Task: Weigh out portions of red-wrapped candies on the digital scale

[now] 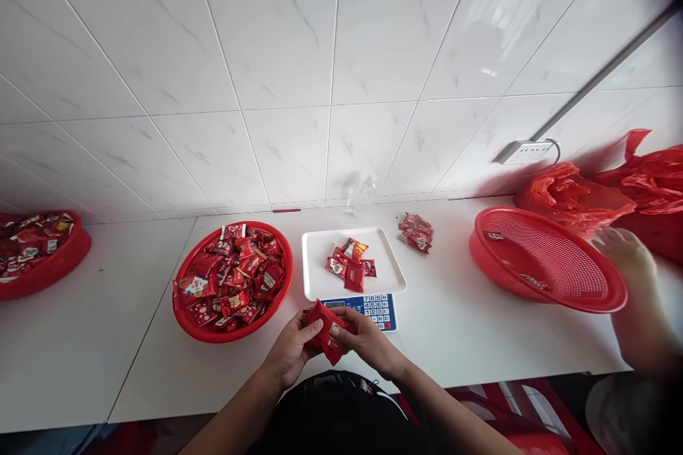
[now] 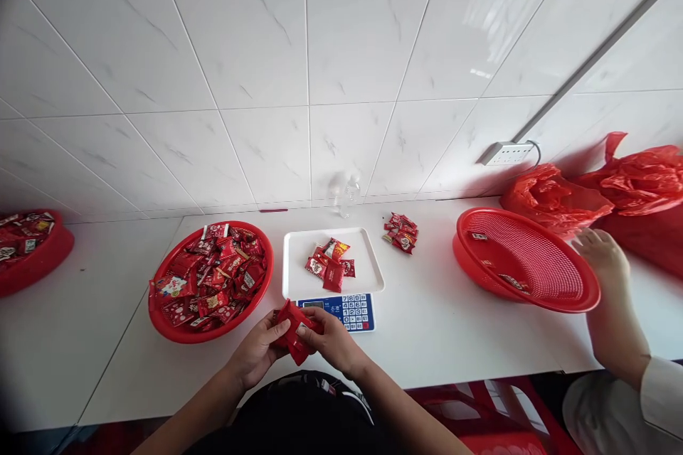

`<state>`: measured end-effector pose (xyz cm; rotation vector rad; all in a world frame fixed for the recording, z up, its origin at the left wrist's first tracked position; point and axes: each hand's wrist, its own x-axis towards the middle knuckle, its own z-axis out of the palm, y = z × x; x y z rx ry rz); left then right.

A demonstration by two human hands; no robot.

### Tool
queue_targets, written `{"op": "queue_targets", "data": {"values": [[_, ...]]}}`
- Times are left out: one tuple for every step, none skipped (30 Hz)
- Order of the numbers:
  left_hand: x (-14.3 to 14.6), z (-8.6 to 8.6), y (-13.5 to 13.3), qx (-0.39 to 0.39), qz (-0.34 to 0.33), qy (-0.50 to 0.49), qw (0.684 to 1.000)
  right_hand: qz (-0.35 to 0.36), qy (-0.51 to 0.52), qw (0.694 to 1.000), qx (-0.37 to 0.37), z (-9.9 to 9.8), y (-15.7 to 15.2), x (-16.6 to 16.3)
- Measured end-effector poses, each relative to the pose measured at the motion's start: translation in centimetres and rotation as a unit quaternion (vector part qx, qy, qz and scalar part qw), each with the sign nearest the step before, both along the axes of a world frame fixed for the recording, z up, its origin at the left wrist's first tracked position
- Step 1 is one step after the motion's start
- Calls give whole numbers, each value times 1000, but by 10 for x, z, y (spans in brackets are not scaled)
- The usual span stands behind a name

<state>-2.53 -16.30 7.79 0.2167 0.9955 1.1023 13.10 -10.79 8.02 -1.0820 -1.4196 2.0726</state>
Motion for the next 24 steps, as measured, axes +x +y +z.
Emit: {"op": "queue_targets", "data": {"values": [[0,-1,0,-6,13,9,1000,-6,0,1000,-12,-1,0,0],[1,-2,1,-12,24,14,1000,-12,0,1000,-25,-2,0,0],[0,-2,2,-16,34,14,999,-15,-1,999,-37,-3,0,1],[0,-3,3,-21,42,11,999,-16,-1,999,-48,-4,1,2],[-1,-3,4,-28,48,6,998,-15,-1,998,-58,-5,1,4],[-3,-3,5,-37,54,3,998,-16,0,998,-66,-5,3,6],[-4,-3,5,-49,62,5,997,-19,1,997,-74,-5,4,8],[-6,-2,6,-63,68,12,996,-27,1,997,-78,-5,5,10],[-8,-2,6,-75,69,21,995,-37,3,996,-80,-5,5,11],[-9,-2,5,-82,61,28,994,-46,6,996,-79,-5,6,11],[-9,-1,4,-83,44,32,995,-51,9,996,-76,-5,6,11],[-9,-1,4,-79,18,33,996,-50,11,996,-70,-4,6,9],[-8,-1,3,-72,-11,35,997,-43,12,997,-63,-4,5,6],[-7,-1,2,-65,-38,39,996,-31,9,998,-54,-5,4,4],[-6,-1,2,-61,-56,45,996,-16,5,999,-43,-6,4,1],[-4,-2,2,-61,-62,53,995,3,-2,1000,-29,-7,5,-1],[-4,-2,2,-65,-57,61,994,22,-12,1000,-9,-10,7,-3],[-4,-3,2,-73,-43,65,994,35,-29,999,20,-12,10,-3],[-5,-4,3,-84,-23,67,994,39,-58,996,58,-16,15,-2],[-6,-4,3,-97,-2,68,993,31,-99,989,104,-20,22,-1],[-9,-4,4,-111,21,71,991,13,-151,976,158,-24,30,2],[-12,-5,4,-124,42,75,989,-13,-211,954,215,-28,40,5],[-15,-5,4,-135,59,79,986,-38,-274,924,264,-32,50,8],[-19,-5,3,-144,71,83,984,-54,-334,892,301,-36,60,10]]}}
